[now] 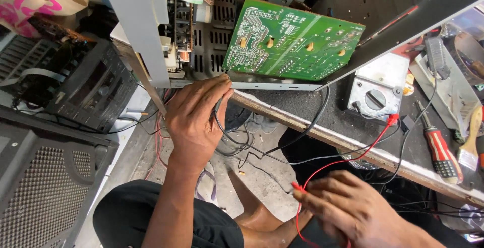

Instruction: The person sits on the floor and uses a multimeter to test a green circuit board. They hold the multimeter probes against various points on the board to check electrical continuity or voltage.

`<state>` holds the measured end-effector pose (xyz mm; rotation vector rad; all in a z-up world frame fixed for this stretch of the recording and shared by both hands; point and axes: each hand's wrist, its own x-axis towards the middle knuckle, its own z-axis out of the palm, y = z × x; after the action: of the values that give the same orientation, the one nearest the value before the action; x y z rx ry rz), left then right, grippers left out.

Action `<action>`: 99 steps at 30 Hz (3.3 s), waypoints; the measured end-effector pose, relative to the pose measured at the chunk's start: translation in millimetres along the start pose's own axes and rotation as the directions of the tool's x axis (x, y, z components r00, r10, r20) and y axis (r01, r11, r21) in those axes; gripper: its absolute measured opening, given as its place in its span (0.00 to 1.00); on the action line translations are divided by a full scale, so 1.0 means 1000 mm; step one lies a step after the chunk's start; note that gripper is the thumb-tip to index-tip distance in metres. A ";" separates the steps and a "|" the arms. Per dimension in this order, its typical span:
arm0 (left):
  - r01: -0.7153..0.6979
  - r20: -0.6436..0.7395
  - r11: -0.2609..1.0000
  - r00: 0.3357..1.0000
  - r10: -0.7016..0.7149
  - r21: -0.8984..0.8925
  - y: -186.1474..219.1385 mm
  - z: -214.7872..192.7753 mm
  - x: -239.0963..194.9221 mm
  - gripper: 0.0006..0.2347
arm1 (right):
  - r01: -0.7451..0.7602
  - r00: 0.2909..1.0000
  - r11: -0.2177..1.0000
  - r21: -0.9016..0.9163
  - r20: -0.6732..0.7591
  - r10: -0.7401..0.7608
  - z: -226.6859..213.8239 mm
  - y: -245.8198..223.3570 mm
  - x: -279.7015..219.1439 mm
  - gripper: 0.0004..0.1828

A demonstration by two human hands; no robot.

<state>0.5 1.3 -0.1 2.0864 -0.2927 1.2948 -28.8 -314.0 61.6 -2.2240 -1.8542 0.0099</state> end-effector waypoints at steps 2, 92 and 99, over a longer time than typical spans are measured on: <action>-0.001 -0.020 1.000 1.000 0.001 -0.008 -0.001 0.001 0.000 0.08 | -0.036 0.971 0.999 -0.001 -0.236 0.034 0.002 0.009 0.040 0.15; -0.057 0.036 0.998 0.998 0.056 0.033 0.006 0.006 -0.005 0.04 | -0.181 0.510 0.967 0.178 -0.824 0.247 0.083 0.069 0.154 0.10; -0.017 0.015 0.999 1.000 0.016 0.037 0.009 0.001 0.001 0.04 | -0.114 0.514 0.975 0.189 -0.829 0.221 0.088 0.069 0.159 0.10</action>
<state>-2.6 -6.2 4.4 2.1291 -0.2953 1.3045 54.1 -154.8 -13.4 -1.7703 -1.0331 -0.7858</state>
